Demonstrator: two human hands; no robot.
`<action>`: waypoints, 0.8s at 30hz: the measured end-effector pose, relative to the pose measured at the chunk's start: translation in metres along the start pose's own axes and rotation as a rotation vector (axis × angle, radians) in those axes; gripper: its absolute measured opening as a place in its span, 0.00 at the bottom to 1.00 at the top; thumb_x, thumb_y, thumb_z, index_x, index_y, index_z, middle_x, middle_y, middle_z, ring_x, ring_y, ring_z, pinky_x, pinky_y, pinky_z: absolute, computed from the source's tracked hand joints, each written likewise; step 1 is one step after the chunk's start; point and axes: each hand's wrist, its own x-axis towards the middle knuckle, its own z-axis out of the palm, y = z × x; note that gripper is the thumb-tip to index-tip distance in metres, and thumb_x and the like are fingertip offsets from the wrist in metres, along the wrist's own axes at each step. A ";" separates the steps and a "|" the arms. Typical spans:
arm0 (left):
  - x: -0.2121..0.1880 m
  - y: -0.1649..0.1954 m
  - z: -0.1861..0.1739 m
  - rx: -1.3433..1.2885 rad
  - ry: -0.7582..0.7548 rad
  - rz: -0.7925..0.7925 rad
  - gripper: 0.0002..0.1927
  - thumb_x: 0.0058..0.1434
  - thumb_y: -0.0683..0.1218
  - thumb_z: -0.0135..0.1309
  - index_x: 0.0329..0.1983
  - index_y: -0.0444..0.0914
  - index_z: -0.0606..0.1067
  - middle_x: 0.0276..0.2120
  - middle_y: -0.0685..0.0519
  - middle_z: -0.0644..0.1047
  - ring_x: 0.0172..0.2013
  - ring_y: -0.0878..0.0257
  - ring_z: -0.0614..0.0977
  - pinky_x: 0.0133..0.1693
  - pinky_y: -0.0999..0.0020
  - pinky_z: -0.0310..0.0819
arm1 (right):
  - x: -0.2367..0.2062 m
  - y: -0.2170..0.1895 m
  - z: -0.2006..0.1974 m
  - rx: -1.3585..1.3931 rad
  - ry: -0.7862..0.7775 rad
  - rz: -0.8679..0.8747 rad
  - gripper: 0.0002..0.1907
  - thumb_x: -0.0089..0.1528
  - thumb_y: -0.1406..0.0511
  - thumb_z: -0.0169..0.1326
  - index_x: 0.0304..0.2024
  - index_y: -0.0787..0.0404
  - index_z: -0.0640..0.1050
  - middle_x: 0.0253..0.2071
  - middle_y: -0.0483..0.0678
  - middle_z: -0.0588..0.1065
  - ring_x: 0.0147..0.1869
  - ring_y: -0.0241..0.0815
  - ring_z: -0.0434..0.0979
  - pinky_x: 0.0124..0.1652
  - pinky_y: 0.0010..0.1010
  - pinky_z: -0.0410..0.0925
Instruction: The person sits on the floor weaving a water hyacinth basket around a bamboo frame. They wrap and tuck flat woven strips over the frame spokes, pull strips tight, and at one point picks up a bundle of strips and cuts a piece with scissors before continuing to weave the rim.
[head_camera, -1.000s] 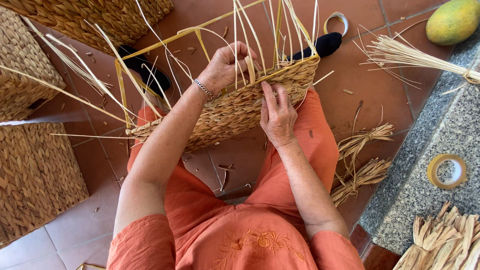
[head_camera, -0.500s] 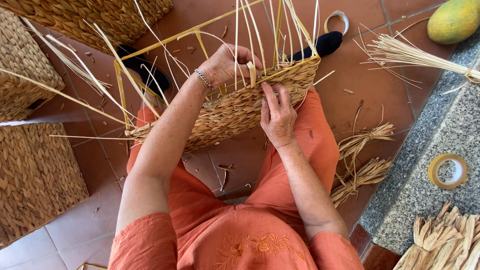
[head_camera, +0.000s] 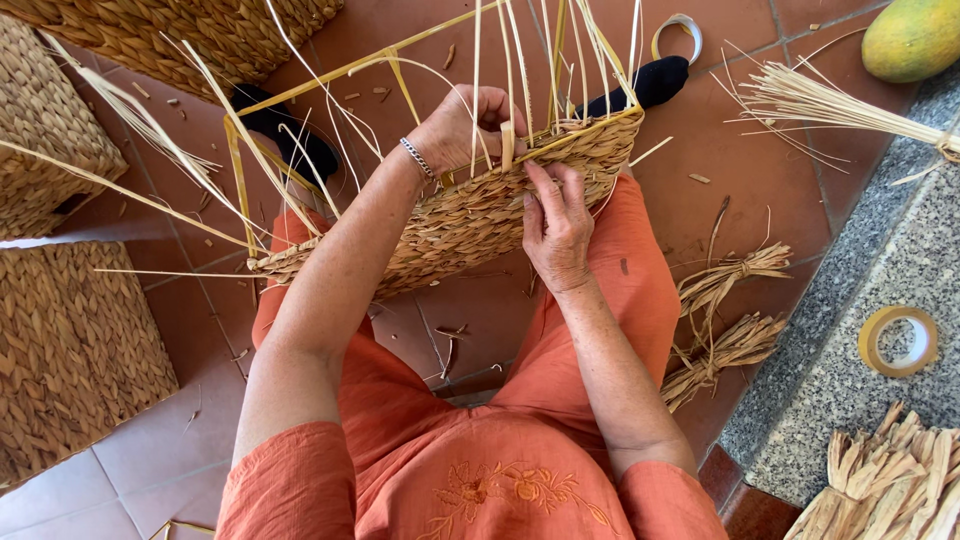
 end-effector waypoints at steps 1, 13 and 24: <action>0.001 0.000 0.001 0.077 0.018 -0.004 0.08 0.58 0.38 0.68 0.37 0.36 0.79 0.29 0.56 0.82 0.29 0.71 0.83 0.33 0.78 0.82 | 0.000 0.000 0.000 0.025 0.004 0.018 0.25 0.64 0.77 0.58 0.62 0.58 0.74 0.54 0.51 0.70 0.48 0.45 0.80 0.44 0.32 0.76; -0.006 0.019 0.015 0.257 0.057 0.101 0.09 0.56 0.38 0.67 0.34 0.35 0.76 0.27 0.57 0.79 0.29 0.74 0.79 0.30 0.78 0.78 | 0.006 -0.002 0.013 0.267 0.097 0.143 0.13 0.67 0.75 0.60 0.54 0.66 0.76 0.53 0.47 0.72 0.49 0.36 0.78 0.44 0.25 0.75; -0.019 0.020 0.002 0.186 -0.064 0.034 0.05 0.61 0.40 0.65 0.41 0.40 0.84 0.31 0.58 0.84 0.31 0.74 0.82 0.33 0.77 0.80 | 0.017 -0.002 0.014 0.184 0.174 0.128 0.06 0.64 0.74 0.63 0.40 0.64 0.78 0.37 0.44 0.75 0.34 0.33 0.77 0.33 0.24 0.72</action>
